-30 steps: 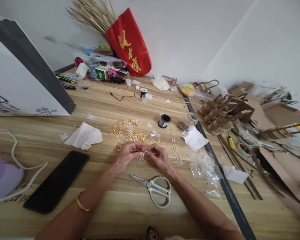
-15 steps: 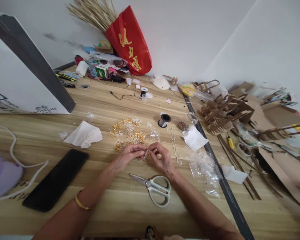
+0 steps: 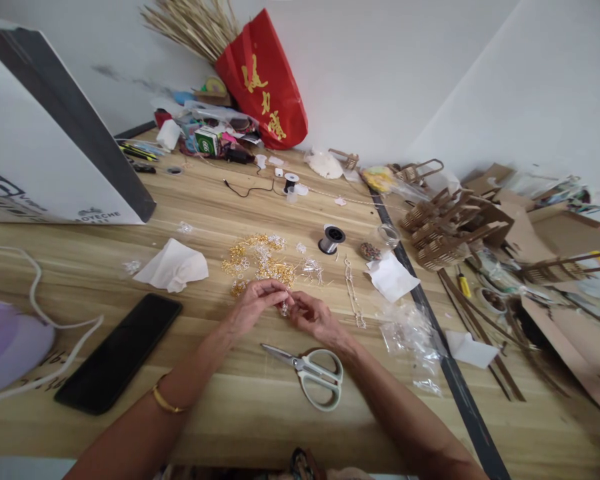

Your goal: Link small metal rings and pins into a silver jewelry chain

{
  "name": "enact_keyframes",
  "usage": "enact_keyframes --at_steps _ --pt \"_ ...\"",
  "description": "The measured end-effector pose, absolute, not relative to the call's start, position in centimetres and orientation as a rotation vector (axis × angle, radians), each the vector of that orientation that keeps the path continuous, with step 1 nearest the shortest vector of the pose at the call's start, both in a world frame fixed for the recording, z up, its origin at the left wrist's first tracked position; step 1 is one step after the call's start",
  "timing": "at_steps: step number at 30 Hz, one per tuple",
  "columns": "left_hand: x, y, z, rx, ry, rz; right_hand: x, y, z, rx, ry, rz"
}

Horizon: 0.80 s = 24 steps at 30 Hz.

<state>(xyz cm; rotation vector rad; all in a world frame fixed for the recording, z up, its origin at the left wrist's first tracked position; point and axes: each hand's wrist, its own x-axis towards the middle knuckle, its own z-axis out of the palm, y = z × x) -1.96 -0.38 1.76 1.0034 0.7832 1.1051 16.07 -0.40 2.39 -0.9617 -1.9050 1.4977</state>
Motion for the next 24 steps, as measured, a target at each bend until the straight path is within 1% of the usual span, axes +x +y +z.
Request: enact_keyframes --at_steps 3,6,12,18,24 --pt "-2.0 -0.2 2.0 0.895 0.798 1.166 15.9 -0.4 2.0 -0.879 -1.841 1.696" --pt "-2.2 0.0 2.2 0.774 0.822 1.233 16.3 -0.1 1.7 -0.928 -1.826 1.728" --pt "-2.7 0.5 2.0 0.685 0.856 1.327 18.2 1.6 2.5 -1.13 -1.968 1.568" --pt "-2.7 0.8 1.3 0.632 0.925 1.365 20.4 3.1 3.6 -1.166 -2.174 1.425" --pt "-2.4 0.9 1.0 0.605 0.968 1.362 22.0 2.6 4.4 -1.211 -2.163 1.393"
